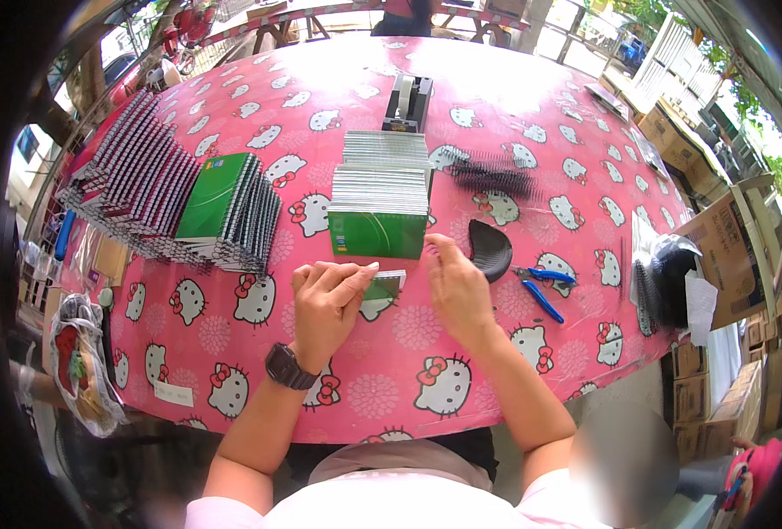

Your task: The person assembles spiral-bound notebooks by inserting a metal coil into the punched holes of green covers and paper stacks. They use pliers to secure the coil ends and place finished notebooks into a growing stack on the table.

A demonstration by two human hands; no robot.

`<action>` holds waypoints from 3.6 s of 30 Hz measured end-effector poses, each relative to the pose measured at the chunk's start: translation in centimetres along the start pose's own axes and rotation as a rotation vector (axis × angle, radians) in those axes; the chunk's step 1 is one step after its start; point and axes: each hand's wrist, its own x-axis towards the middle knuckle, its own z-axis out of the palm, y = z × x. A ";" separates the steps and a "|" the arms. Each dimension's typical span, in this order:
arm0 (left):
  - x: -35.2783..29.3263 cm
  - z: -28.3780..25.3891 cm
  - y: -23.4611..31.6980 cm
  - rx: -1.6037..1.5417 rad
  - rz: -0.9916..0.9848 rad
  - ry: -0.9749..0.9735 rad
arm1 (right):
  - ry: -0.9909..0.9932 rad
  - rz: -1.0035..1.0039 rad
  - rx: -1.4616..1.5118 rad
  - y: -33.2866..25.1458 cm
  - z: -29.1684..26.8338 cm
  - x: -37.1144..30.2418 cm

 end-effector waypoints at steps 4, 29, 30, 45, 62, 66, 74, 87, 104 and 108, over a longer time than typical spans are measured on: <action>0.0 -0.1 0.7 -0.014 -0.001 -0.038 | 0.095 -0.118 -0.052 -0.8 3.1 -0.6; 0.1 0.1 0.2 -0.120 -0.021 0.022 | -0.106 -0.226 0.371 0.8 0.4 0.3; 0.0 0.2 0.1 -0.122 -0.018 0.026 | -0.128 -0.246 0.366 0.8 0.3 0.3; 0.2 -0.2 0.5 -0.147 -0.083 -0.023 | -0.314 -0.278 0.311 0.6 -1.1 0.3; 0.2 0.0 0.7 -0.067 -0.113 -0.051 | 0.000 -0.573 -0.048 0.7 0.8 -0.1; 0.1 0.0 0.4 -0.071 -0.109 -0.028 | -0.167 -0.508 0.069 0.4 -0.1 0.2; 0.0 -0.2 0.1 -0.075 -0.088 -0.046 | -0.333 -0.386 0.193 0.1 -0.7 0.2; 0.0 -0.4 0.4 -0.081 -0.098 -0.045 | -0.307 -0.441 -0.025 -1.5 -1.0 0.7; -0.1 -0.5 0.9 -0.102 -0.052 -0.121 | -0.144 -0.269 0.164 -0.8 -2.8 3.3; -0.3 -0.2 1.1 -0.094 -0.033 -0.218 | -0.174 -0.319 -0.449 6.4 -6.5 5.5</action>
